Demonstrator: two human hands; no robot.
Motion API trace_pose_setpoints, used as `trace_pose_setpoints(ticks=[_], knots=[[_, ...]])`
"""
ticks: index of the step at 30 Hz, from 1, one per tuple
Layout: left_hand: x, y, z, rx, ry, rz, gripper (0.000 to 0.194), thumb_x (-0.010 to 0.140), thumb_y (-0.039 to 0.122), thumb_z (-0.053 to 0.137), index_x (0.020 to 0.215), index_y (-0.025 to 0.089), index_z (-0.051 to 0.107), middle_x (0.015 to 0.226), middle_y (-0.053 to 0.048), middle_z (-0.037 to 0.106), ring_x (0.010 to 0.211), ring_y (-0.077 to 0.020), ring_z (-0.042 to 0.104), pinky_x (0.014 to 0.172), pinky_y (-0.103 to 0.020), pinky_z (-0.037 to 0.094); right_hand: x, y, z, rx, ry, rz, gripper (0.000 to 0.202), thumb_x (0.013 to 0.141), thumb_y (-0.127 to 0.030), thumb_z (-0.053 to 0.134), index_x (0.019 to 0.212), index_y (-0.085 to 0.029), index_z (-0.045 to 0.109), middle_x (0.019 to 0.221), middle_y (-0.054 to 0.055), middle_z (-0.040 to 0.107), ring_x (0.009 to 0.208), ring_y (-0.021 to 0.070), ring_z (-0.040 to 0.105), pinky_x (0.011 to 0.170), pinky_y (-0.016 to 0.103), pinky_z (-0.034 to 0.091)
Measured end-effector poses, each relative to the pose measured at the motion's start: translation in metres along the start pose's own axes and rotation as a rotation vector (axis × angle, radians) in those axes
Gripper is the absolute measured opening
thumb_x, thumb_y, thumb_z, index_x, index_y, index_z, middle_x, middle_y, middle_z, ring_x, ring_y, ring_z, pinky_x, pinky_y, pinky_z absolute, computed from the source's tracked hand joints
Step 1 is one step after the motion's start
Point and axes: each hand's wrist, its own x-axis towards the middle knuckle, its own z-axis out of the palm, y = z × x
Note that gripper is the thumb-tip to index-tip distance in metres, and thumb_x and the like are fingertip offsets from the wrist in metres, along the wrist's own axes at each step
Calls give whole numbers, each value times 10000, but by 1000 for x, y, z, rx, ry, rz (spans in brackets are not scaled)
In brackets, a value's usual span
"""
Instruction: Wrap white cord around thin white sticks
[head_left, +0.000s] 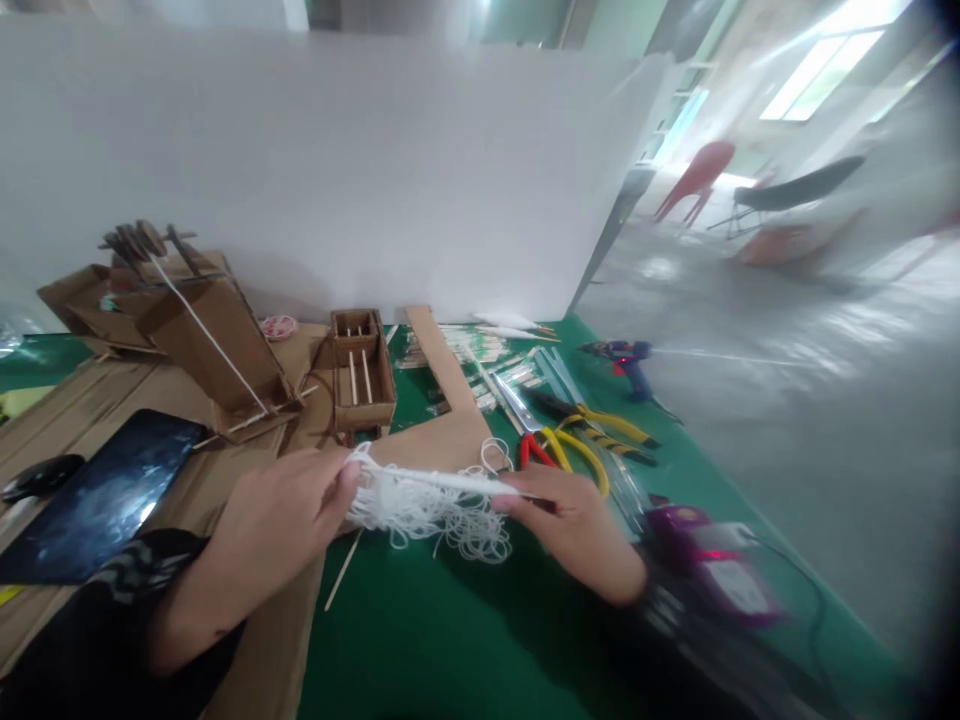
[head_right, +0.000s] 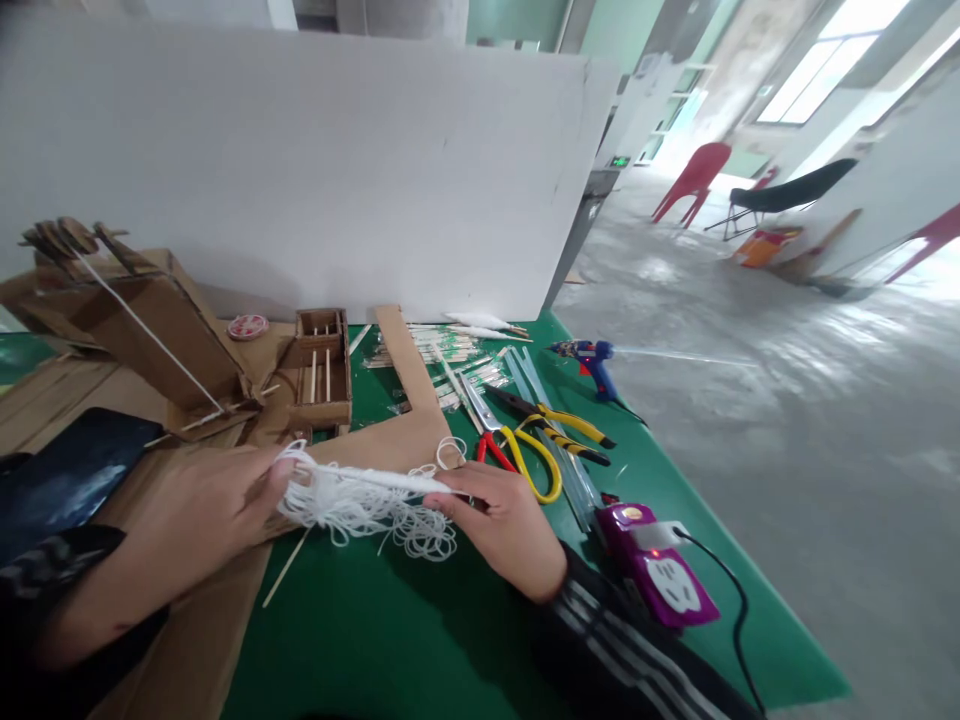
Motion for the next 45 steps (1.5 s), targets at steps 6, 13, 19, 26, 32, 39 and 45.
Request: trace_pose_setpoints(ticks=[6,13,19,26,32,39,45], knots=[[-6,-27,11,-441,-67,-79,380,936,436,357,1007,219,661,1002,-44,725,914,-241,647,782,-307,467,-5,7,-21,141,108,175,266,777,-428,677,821,-183,769,556,11,603,474,126,491,414,236,381],[-13,-38,24,-608,-155,-162,329,915,421,427,1113,229,607,975,-42,718,860,-223,664,750,-310,519,-2,1,-35,282,209,265,374,753,-526,665,668,-165,712,422,-22,437,390,92,377,374,230,305],[-12,-25,6,-691,-52,0,438,901,267,444,1337,272,395,1384,-83,488,1259,-244,467,1041,-428,386,0,1,-34,176,183,213,354,763,-498,665,787,-157,752,441,-23,458,410,96,392,378,221,316],[14,40,1,-1097,-245,168,470,908,465,468,1333,271,424,1361,-110,474,1186,-258,495,947,-407,454,9,-14,-16,73,42,-24,207,819,-380,662,839,-208,775,647,28,655,565,145,549,517,246,428],[29,55,23,-1521,-212,72,284,937,441,441,906,176,539,619,33,506,582,-100,536,565,-232,447,11,-11,-4,4,-20,-70,218,841,-364,647,986,-242,754,757,35,715,635,168,615,583,262,470],[37,42,26,-1587,-197,-102,281,898,463,496,852,186,495,589,75,427,382,-28,299,345,-163,207,8,-3,-7,0,-159,-6,310,961,-325,439,895,-175,701,633,8,621,553,116,536,515,214,412],[38,40,33,-1569,-223,-138,335,895,450,496,1115,198,504,616,76,380,438,-52,269,396,-199,199,7,5,-3,-94,43,50,213,927,-341,506,903,-191,655,675,7,629,567,131,532,534,238,408]])
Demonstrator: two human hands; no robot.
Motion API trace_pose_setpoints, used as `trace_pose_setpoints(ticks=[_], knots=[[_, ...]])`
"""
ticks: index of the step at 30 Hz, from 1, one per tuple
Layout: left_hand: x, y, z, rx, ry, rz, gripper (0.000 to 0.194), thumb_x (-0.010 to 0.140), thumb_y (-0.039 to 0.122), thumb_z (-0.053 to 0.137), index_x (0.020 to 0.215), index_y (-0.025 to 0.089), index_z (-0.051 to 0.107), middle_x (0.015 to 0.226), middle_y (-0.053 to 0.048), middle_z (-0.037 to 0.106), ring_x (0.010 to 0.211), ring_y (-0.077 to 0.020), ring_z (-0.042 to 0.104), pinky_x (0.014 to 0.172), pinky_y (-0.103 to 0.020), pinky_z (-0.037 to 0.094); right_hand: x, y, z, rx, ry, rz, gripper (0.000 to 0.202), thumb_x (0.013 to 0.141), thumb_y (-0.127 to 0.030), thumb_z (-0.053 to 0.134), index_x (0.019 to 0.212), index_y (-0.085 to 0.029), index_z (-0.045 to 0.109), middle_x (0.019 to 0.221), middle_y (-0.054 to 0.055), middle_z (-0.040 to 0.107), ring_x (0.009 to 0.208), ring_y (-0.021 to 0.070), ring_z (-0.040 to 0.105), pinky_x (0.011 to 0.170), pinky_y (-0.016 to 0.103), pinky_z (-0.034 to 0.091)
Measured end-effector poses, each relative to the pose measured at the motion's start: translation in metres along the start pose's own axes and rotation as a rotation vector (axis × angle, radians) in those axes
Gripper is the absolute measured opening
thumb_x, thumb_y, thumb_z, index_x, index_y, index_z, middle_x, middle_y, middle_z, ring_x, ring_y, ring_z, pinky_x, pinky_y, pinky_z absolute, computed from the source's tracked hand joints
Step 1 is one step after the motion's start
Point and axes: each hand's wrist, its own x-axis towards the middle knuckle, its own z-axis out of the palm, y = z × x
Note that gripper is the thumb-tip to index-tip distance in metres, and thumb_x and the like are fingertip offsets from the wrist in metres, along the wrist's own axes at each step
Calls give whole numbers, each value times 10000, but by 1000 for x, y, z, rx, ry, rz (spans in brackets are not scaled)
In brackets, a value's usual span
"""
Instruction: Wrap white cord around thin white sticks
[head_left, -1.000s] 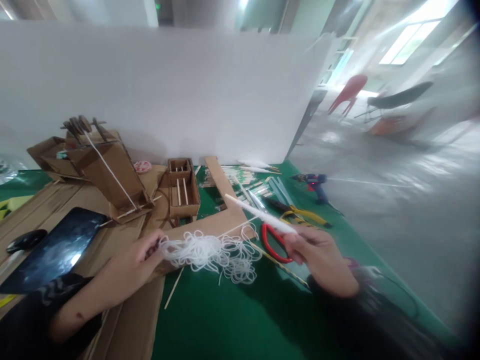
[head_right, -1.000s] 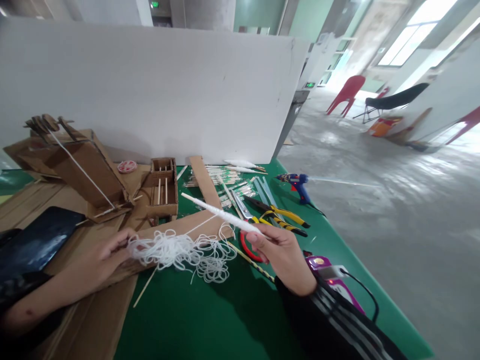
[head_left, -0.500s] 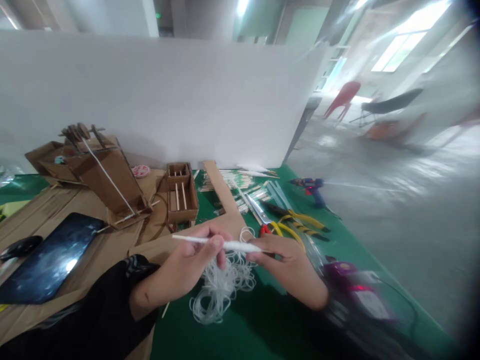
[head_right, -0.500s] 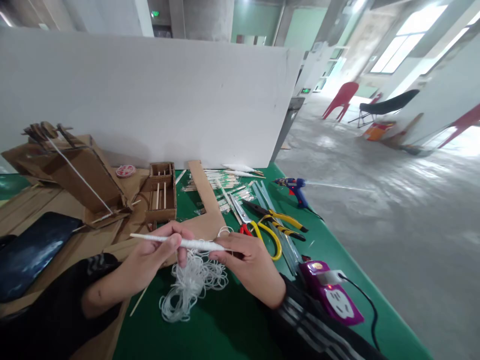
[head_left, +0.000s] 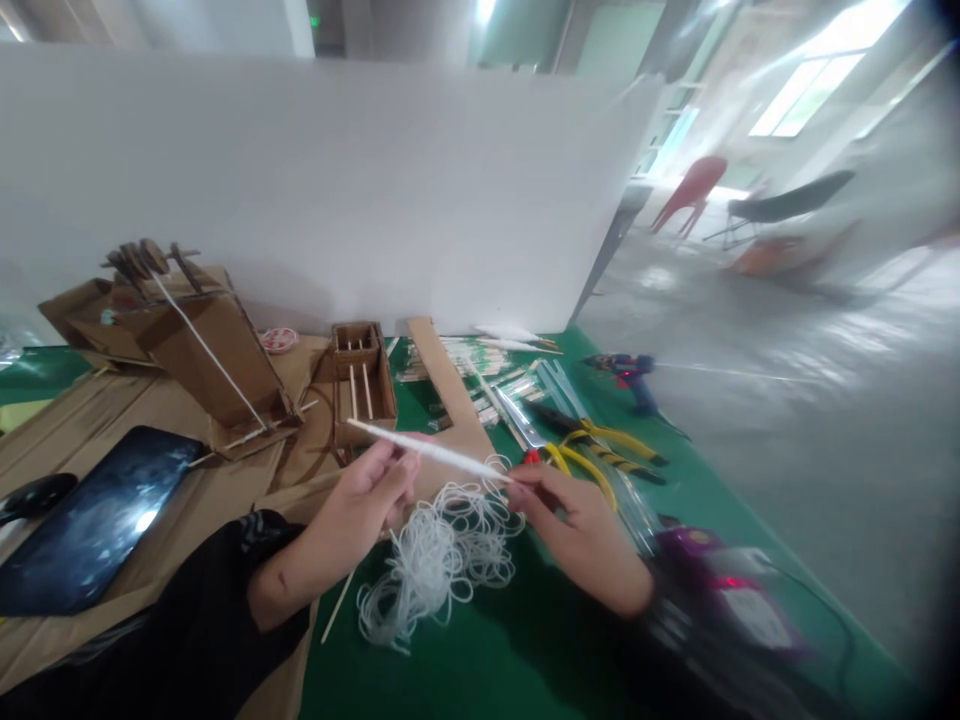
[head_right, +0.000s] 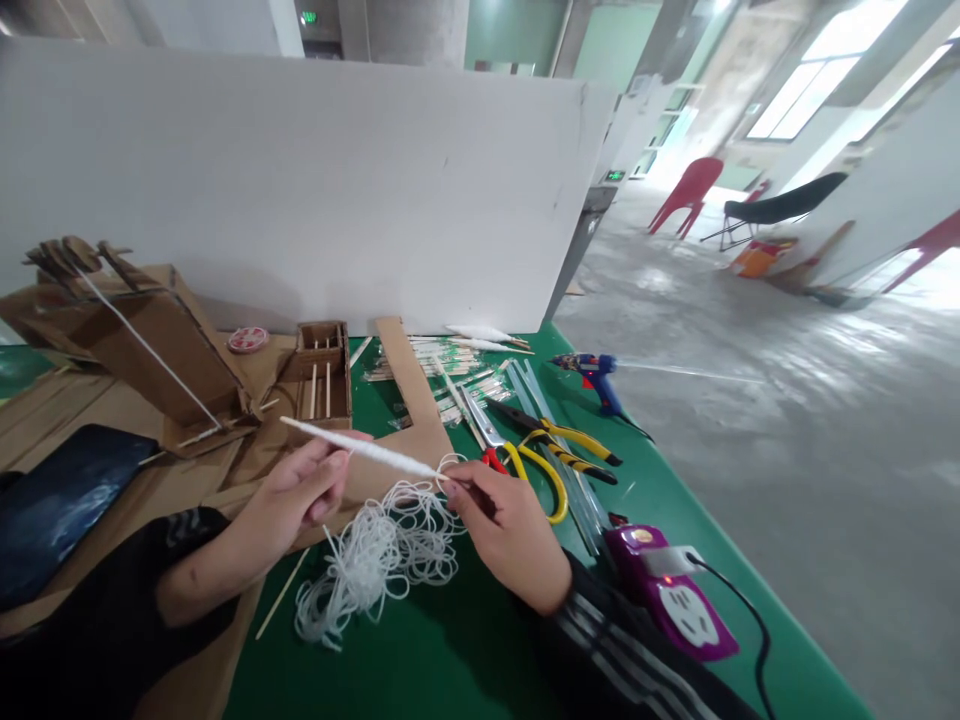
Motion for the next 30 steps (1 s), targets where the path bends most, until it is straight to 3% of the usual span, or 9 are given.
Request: trace_pose_setpoints(ticks=[5,11,17,23,27,30], knots=[[-5,0,3,-7,-17,-61,349,926,400,450,1165,158,524,526,103,233,442,-71,177,427,-225,143,-2,7,6,-124,225,-39,174,904,-304,542,916,-186,670,647,8,627,512,130,504,522,251,405],[-7,-9,6,-84,-36,-74,442,929,372,466,1321,171,420,502,111,265,439,-70,171,428,-223,146,-3,9,10,-104,274,-100,146,895,-259,554,928,-184,674,720,24,676,550,136,575,549,244,450],[-9,-11,7,-149,-73,-26,438,937,344,475,1352,219,411,518,106,258,435,-63,176,416,-211,148,-4,4,10,59,63,-74,236,939,-296,467,847,-184,654,614,0,632,499,120,579,505,222,446],[-10,-11,7,-134,-93,1,407,937,403,463,1277,181,490,509,107,258,423,-59,180,403,-207,148,-7,3,16,295,-155,31,338,967,-375,400,813,-163,613,672,27,642,498,109,555,489,221,438],[-9,-13,7,-73,-68,10,411,933,420,461,1259,174,504,521,103,272,429,-62,200,409,-207,162,-8,5,21,400,-165,114,235,937,-395,476,948,-171,546,707,15,621,540,111,549,510,223,456],[-9,-14,6,-28,-64,12,416,929,432,459,1250,174,518,541,94,296,444,-65,227,418,-207,181,-8,6,23,406,-138,126,206,909,-386,536,936,-183,520,701,-1,588,575,112,540,526,220,455]])
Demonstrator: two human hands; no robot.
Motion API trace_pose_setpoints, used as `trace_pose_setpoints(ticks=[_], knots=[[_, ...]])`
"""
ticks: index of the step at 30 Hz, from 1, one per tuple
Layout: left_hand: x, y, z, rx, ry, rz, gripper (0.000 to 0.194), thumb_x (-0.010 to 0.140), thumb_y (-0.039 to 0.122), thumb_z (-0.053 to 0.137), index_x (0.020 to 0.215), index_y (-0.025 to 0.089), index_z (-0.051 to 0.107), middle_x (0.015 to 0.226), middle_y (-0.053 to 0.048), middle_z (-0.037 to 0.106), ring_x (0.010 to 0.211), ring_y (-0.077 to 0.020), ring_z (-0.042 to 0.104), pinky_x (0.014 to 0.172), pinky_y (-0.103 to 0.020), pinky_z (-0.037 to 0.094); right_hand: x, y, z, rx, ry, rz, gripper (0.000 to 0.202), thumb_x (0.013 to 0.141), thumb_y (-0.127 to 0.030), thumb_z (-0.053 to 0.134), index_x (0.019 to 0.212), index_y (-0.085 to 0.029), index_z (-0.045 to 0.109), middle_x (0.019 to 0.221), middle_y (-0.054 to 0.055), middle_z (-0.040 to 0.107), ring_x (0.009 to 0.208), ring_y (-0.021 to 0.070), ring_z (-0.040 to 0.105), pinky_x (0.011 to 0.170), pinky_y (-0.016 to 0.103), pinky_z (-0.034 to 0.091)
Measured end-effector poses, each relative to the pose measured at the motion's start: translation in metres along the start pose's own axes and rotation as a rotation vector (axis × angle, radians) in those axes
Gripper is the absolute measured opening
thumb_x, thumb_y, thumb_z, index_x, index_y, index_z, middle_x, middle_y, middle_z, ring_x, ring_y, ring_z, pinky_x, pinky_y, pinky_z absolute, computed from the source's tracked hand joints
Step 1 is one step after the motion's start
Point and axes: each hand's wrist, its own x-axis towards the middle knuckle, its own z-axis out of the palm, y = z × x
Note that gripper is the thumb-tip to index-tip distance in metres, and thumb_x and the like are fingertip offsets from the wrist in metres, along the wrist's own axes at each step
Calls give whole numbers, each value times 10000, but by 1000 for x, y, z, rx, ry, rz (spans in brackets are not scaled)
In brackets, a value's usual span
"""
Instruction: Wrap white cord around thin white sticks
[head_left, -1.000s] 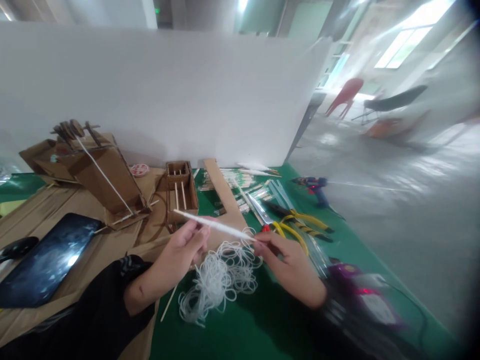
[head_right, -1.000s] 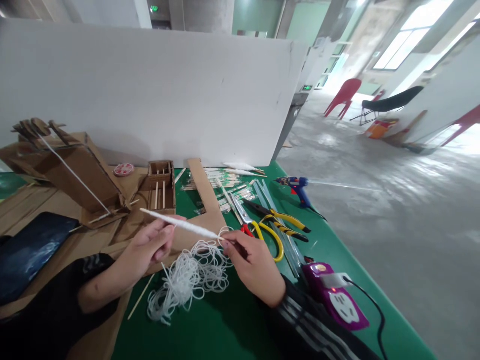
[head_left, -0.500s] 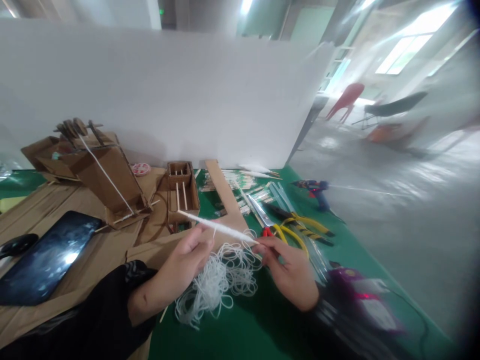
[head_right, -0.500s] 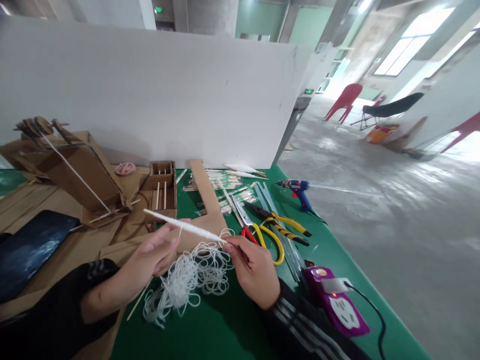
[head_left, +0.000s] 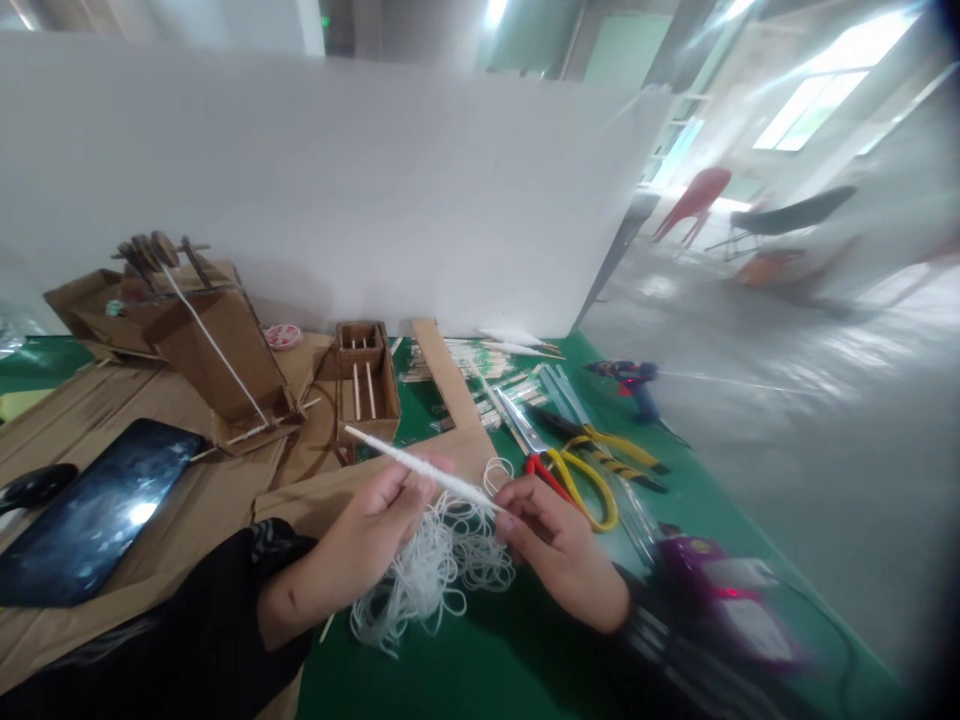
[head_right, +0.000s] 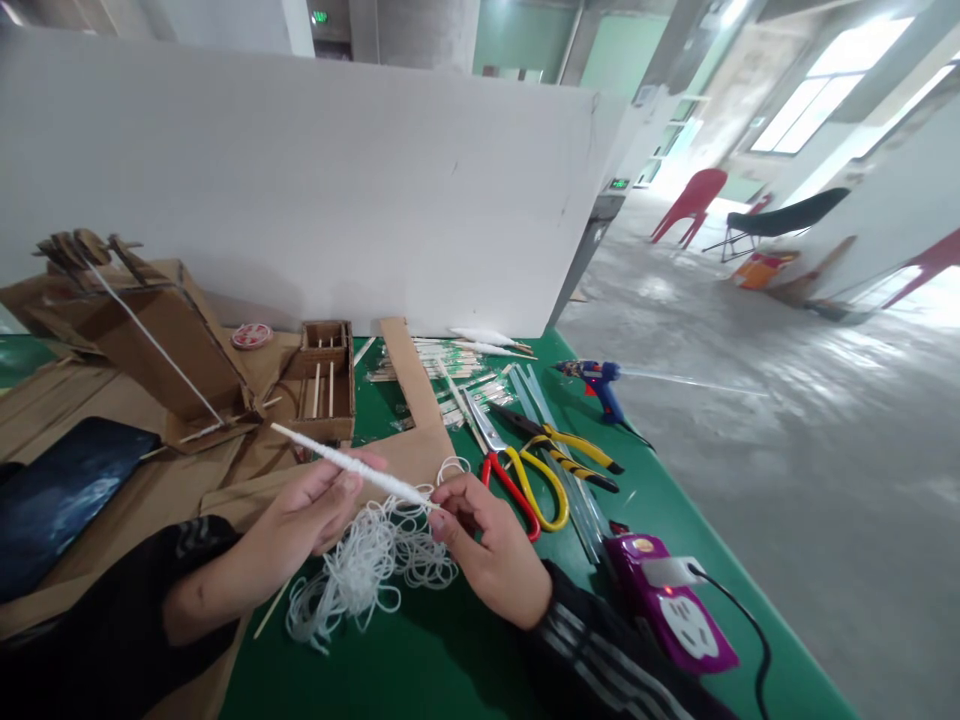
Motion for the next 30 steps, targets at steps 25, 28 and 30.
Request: trace_pose_setpoints(ticks=[25,28,30], knots=[[-5,1,2,-38,-87,8,384,928,425,473,1230,192,520,556,91,281,458,-64,230,421,-200,191,-2,-2,-7,-158,-10,-78,375,975,-423,365,783,-172,567,544,-24,504,495,110,447,504,242,362],[-6,3,3,-31,-79,0,387,930,434,461,1221,187,524,551,92,270,458,-68,226,418,-202,187,-2,-3,-6,-114,-21,-58,352,966,-431,388,825,-171,577,577,-21,504,521,113,463,516,240,377],[-6,4,3,-18,-70,1,387,930,433,458,1217,182,527,552,93,266,457,-69,218,416,-203,185,-3,-4,-5,-55,8,-56,276,939,-433,457,899,-180,560,674,-7,526,583,118,489,536,235,400]])
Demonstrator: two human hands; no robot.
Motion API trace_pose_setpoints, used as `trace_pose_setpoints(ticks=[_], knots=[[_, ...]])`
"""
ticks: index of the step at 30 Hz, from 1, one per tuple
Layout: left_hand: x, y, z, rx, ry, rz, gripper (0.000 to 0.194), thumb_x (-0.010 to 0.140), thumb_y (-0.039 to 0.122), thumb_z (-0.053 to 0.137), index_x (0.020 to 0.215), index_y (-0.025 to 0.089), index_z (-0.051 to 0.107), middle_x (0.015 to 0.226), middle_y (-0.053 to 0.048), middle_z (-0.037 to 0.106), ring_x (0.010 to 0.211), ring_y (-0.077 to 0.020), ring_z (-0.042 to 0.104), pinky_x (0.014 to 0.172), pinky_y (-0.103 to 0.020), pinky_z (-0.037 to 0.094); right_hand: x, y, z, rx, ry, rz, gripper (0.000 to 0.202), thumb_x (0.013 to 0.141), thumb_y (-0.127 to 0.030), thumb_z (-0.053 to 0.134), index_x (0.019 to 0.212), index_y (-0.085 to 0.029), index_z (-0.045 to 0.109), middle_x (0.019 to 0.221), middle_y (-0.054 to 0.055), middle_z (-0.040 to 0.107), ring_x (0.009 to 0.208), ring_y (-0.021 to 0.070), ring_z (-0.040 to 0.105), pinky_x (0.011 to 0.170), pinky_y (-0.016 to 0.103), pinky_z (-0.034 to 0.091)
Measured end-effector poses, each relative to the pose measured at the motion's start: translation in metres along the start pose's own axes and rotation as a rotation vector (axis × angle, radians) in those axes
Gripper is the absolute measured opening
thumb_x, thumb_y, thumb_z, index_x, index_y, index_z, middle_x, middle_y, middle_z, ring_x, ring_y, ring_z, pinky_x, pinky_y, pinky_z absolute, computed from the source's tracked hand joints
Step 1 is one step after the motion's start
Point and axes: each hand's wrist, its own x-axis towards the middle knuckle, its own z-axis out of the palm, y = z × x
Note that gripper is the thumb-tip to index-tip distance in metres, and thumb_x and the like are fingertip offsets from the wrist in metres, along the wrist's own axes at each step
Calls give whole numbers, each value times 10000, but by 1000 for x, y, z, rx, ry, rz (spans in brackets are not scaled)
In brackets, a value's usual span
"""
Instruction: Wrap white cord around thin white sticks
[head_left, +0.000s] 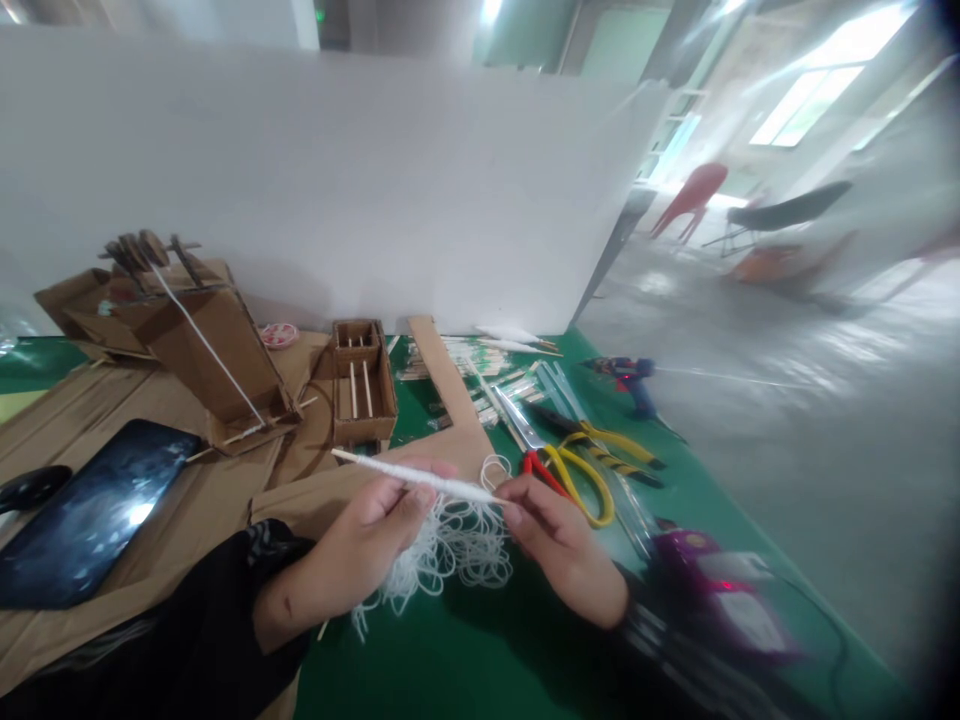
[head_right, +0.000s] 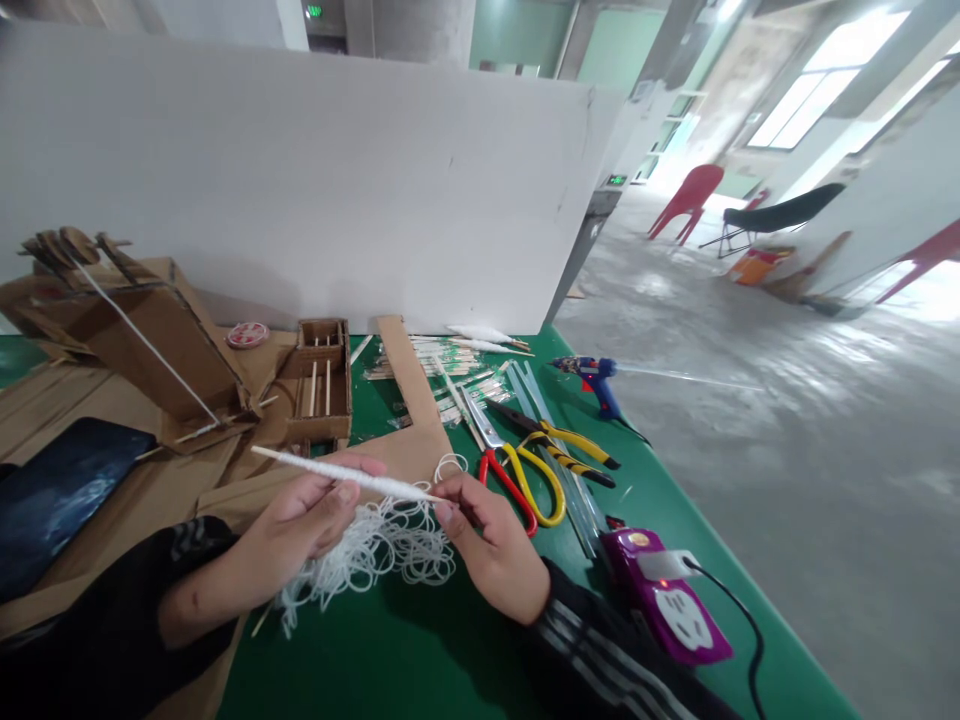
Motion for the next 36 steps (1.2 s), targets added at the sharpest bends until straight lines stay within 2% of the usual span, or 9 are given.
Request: trace_pose_setpoints(ticks=[3,10,14,19,22,24,27,31,36], knots=[[-1,2,1,23,4,4,386,929,425,464,1217,180,536,554,92,271,456,-68,216,415,-202,191,0,1,0,24,49,3,228,919,-422,506,916,-195,524,729,-6,520,589,112,477,524,227,397],[-3,3,1,99,15,-27,402,923,443,468,1218,181,545,585,67,367,501,-76,312,457,-202,269,2,2,-2,-75,29,-17,275,963,-392,415,799,-193,508,625,-22,489,537,111,453,500,235,377],[-4,3,1,220,-10,-9,406,935,435,441,1243,191,541,753,1,517,564,-89,380,497,-220,319,2,2,-1,-87,25,-47,222,941,-380,471,837,-191,522,682,-7,514,577,120,477,522,238,396],[-9,5,3,361,-41,25,378,954,412,392,1196,203,593,895,-51,583,651,-123,458,589,-254,388,4,5,0,-86,46,-35,172,924,-352,509,869,-190,526,737,5,520,621,132,495,554,245,420],[-11,6,3,476,-32,57,354,960,388,381,1191,226,594,914,-48,617,707,-145,508,650,-266,410,5,4,0,-111,51,-85,119,923,-303,514,882,-194,537,788,22,549,668,144,518,602,260,449],[-12,7,4,524,-26,78,330,960,374,385,1168,234,600,915,-41,633,734,-155,535,678,-268,419,4,-1,1,-162,85,-172,66,913,-258,524,932,-200,551,889,52,575,793,176,555,713,302,479],[-10,9,6,555,-34,120,300,955,362,394,1057,227,641,958,-47,656,834,-189,575,764,-287,434,2,-18,9,-262,167,-310,117,881,-206,561,997,-218,576,1026,85,574,986,227,546,867,378,461],[-8,7,7,613,-53,155,282,944,319,413,1086,229,639,986,-56,676,932,-228,590,871,-328,426,2,-46,26,-332,161,-356,194,839,-225,632,1032,-226,607,1014,81,593,977,236,551,855,390,478],[-7,1,6,663,-25,154,255,931,275,433,1048,226,654,985,-51,689,841,-213,609,797,-300,434,7,-58,39,-327,123,-329,107,890,-214,563,965,-218,640,957,69,617,933,220,556,831,375,479]])
